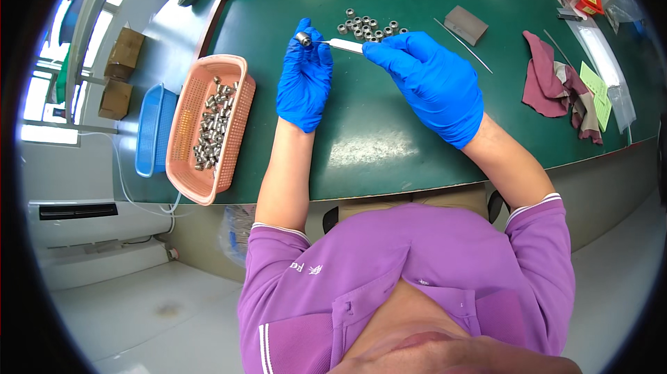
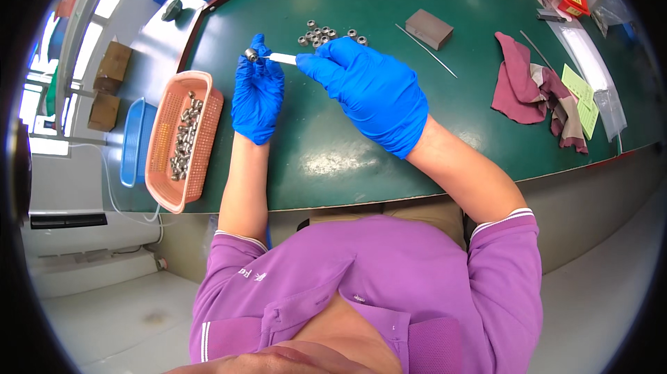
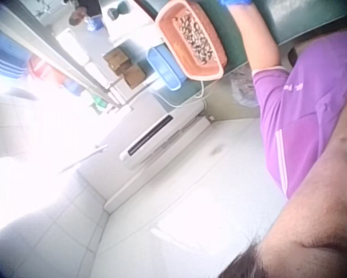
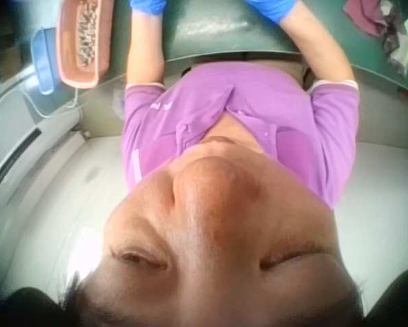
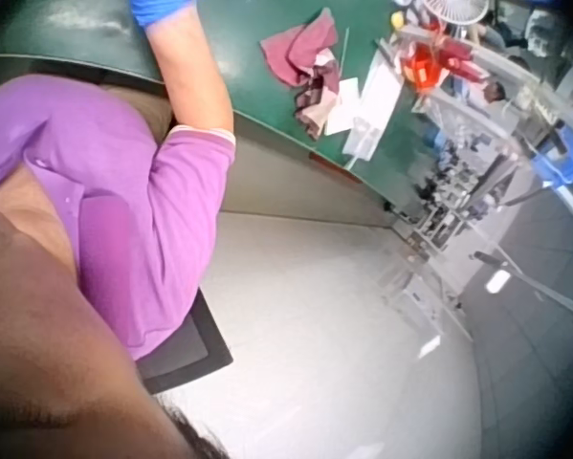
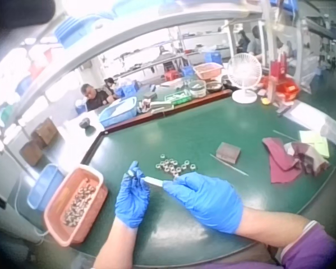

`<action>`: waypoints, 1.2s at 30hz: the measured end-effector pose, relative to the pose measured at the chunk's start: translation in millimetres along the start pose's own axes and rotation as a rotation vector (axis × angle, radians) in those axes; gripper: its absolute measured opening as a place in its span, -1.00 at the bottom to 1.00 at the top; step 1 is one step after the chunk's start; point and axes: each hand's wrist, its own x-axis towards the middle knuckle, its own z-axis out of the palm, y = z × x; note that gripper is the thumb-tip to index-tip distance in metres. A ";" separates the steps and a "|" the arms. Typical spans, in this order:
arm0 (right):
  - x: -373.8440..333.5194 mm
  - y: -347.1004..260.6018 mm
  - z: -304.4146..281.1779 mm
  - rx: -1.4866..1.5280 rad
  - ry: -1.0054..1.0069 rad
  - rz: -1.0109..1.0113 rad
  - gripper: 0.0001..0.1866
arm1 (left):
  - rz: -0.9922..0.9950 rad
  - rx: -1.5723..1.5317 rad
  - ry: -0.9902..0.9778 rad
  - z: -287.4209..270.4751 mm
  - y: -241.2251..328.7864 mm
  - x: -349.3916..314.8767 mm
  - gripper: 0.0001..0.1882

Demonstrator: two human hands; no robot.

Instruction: The person deburrs metal parts by inserting a thin metal rod into their holes and scraping the edges with a utility knife.

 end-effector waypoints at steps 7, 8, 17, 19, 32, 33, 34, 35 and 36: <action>8.4 -3.0 5.7 -0.113 -0.021 -0.055 -0.55 | -0.004 -0.011 0.008 -1.2 1.8 1.0 -0.58; 8.9 -3.6 5.9 -0.100 -0.027 -0.052 -0.55 | -0.004 -0.009 0.007 -1.3 1.9 1.0 -0.58; 8.2 -4.3 5.8 -0.104 -0.044 -0.045 -0.58 | -0.034 -0.091 0.017 -7.7 2.0 1.7 -0.59; 8.6 -4.1 7.2 -0.103 -0.030 -0.051 -0.58 | 0.011 -0.013 0.054 -4.6 -0.3 1.5 -0.59; 16.9 -17.2 4.2 0.008 -0.102 0.080 -0.66 | 0.032 0.031 0.062 -9.5 -0.8 3.1 -0.61; 17.2 -18.0 4.5 0.042 -0.081 0.081 -0.68 | 0.026 0.023 0.040 -11.9 0.7 3.1 -0.62; 17.3 -17.2 5.3 0.040 -0.078 0.085 -0.68 | 0.015 0.013 0.016 -12.0 0.9 3.9 -0.62; 17.4 -15.2 7.3 0.073 -0.084 0.113 -0.69 | 0.011 0.014 0.015 -11.5 0.4 4.3 -0.62; 17.6 -14.1 8.1 0.106 -0.089 0.140 -0.70 | 0.025 0.028 0.040 -10.3 -0.6 4.7 -0.62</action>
